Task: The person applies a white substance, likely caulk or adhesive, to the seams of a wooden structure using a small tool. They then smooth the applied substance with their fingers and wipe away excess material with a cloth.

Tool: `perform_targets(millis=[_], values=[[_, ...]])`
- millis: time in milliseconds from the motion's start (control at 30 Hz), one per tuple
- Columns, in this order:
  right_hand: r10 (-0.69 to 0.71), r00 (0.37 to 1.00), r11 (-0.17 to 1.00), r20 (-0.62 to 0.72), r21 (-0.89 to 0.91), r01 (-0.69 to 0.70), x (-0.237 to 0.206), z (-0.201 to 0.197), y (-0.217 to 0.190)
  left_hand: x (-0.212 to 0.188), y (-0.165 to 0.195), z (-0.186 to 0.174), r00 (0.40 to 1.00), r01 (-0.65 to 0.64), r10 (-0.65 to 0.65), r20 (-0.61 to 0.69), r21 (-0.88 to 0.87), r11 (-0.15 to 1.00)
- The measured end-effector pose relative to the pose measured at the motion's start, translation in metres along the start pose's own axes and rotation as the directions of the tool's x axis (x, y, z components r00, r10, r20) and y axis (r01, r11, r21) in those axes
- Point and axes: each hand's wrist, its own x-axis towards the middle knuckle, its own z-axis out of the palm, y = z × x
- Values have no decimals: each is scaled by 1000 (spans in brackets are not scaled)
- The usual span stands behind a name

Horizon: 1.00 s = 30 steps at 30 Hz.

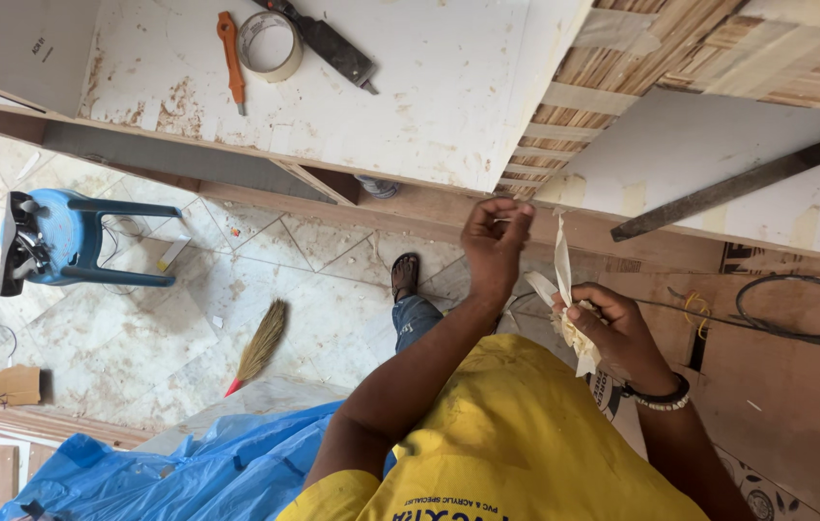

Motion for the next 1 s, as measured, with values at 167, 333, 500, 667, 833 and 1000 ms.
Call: perform_targets(millis=[167,333,500,667,833,1000], values=[[15,1000,1000,-26,22,-14,-7,-3,7,10,-6,4,989,31,-28,-143,23,999],[-13,999,1000,-38,8,13,-14,0,12,6,-19,6,996,-47,50,-72,30,998],[-10,999,1000,-40,1,10,-15,2,10,0,-23,14,1000,-12,12,-10,9,1000],[44,996,999,-83,-9,-45,-15,0,10,-3,-17,26,994,102,-106,-18,-134,986],[11,989,1000,-150,7,-10,-25,-18,33,-7,3,40,941,322,-338,-2,-300,898],[-163,968,985,-193,24,171,-16,-59,77,-59,28,82,814,389,-262,518,-152,909]])
